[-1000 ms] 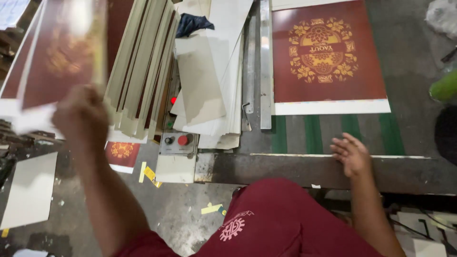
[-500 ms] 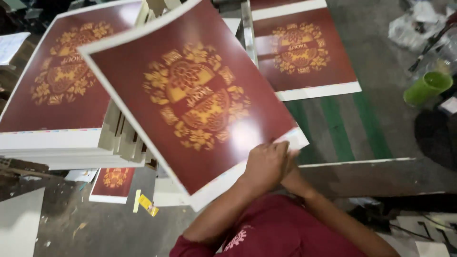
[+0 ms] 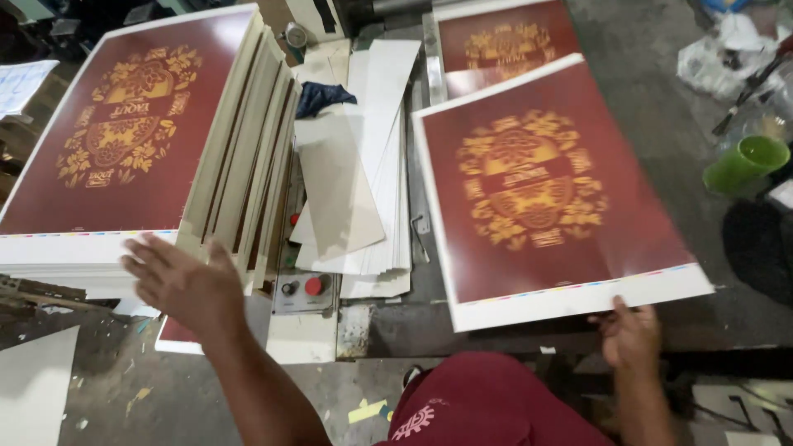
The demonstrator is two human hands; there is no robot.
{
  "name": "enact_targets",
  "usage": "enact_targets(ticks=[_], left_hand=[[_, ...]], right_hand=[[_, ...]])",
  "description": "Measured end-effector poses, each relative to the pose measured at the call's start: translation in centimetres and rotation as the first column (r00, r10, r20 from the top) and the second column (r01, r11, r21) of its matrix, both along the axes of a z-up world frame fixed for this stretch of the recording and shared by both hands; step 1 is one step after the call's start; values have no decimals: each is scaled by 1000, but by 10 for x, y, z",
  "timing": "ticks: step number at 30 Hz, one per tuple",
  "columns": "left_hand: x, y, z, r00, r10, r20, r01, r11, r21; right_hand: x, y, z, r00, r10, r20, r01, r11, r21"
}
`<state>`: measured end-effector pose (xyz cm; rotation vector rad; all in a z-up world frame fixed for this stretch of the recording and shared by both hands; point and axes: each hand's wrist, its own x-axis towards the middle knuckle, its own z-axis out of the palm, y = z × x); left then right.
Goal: Feeding printed cardstock sheets into a finishing or printing machine.
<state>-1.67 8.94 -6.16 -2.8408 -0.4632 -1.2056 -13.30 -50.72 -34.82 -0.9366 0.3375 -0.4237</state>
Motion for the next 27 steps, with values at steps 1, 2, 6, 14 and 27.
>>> enact_targets(ticks=[1, 2, 6, 14, 27], left_hand=[[0, 15, -2, 998, 59, 8, -59, 996, 65], [5, 25, -9, 998, 59, -5, -58, 996, 72], [8, 47, -13, 992, -47, -120, 51, 998, 35], [7, 79, 15, 981, -20, -193, 35, 997, 74], [23, 119, 49, 968, 35, -249, 74, 907, 414]], right_hand=[[-8, -10, 0, 998, -51, -35, 50, 998, -30], [-14, -23, -6, 998, -51, -48, 50, 998, -26], [-32, -61, -25, 988, -116, -97, 108, 990, -87], [-7, -62, -30, 981, -61, -186, 41, 993, -112], [98, -58, -17, 959, 34, -282, -65, 993, -103]])
